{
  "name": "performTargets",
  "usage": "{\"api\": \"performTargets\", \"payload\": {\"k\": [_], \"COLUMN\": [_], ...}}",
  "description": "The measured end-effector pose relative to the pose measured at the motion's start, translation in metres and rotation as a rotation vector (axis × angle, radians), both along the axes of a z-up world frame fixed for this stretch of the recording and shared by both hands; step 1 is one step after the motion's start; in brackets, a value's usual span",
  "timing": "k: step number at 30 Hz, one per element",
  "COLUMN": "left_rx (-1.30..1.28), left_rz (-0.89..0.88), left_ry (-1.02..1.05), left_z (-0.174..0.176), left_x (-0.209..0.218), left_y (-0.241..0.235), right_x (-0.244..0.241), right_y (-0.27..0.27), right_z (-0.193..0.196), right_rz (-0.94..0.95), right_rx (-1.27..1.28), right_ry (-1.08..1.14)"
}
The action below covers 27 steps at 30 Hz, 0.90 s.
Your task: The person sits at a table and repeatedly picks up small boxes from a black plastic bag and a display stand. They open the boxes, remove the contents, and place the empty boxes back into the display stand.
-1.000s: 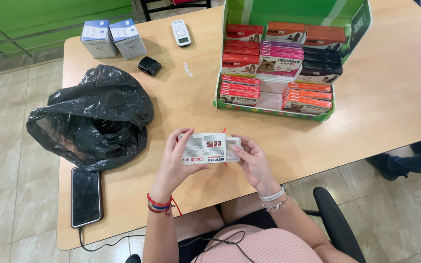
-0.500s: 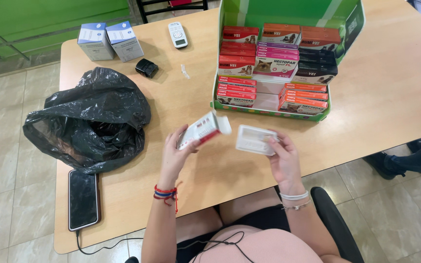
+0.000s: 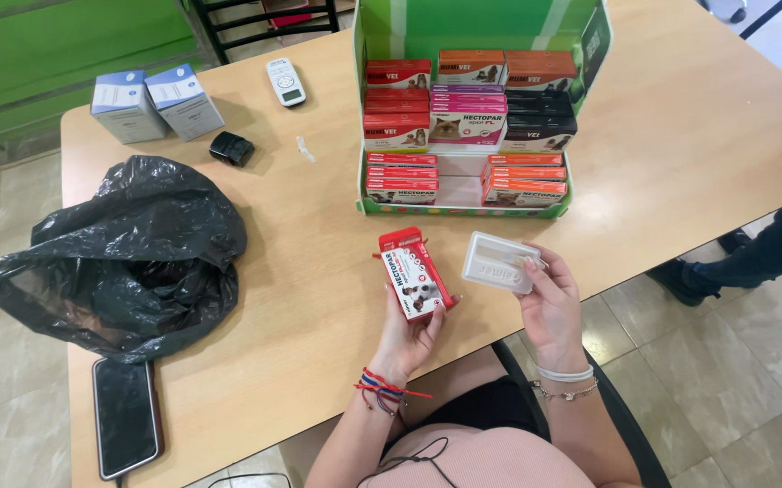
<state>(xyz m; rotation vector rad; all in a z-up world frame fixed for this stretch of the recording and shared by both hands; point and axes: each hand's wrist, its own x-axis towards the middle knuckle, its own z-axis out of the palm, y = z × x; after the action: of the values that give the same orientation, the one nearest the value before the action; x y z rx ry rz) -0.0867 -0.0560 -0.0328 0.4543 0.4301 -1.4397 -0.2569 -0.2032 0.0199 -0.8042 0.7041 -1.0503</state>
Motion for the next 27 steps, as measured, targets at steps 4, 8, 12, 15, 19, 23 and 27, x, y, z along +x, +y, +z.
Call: {"api": "performTargets", "payload": {"k": [4, 8, 12, 15, 19, 23, 27], "left_rx": [0.028, 0.095, 0.088, 0.044, 0.02, 0.023, 0.014], "left_rz": [0.028, 0.042, 0.083, 0.124, 0.121, 0.107, 0.046], "left_ry": [0.017, 0.038, 0.151, 0.241, 0.255, 0.202, 0.111], "left_z": [-0.005, -0.005, 0.007, 0.015, 0.013, 0.01, -0.014], "left_x": [-0.001, 0.001, -0.006, -0.011, -0.023, -0.027, -0.022], "left_y": [-0.007, -0.004, 0.014, 0.027, 0.034, 0.034, 0.025], "right_x": [-0.007, -0.009, -0.007, -0.002, 0.005, 0.009, 0.013], "right_y": [0.0, -0.002, 0.0, 0.002, 0.007, 0.009, 0.014], "right_z": [0.0, -0.001, 0.002, 0.004, 0.006, 0.005, 0.01], "right_rz": [0.007, 0.001, 0.005, 0.016, 0.043, 0.061, 0.072], "right_rx": [-0.005, -0.008, -0.01, -0.016, -0.031, -0.043, -0.061], "right_ry": [0.01, -0.001, 0.002, -0.003, 0.007, -0.002, 0.021]}}
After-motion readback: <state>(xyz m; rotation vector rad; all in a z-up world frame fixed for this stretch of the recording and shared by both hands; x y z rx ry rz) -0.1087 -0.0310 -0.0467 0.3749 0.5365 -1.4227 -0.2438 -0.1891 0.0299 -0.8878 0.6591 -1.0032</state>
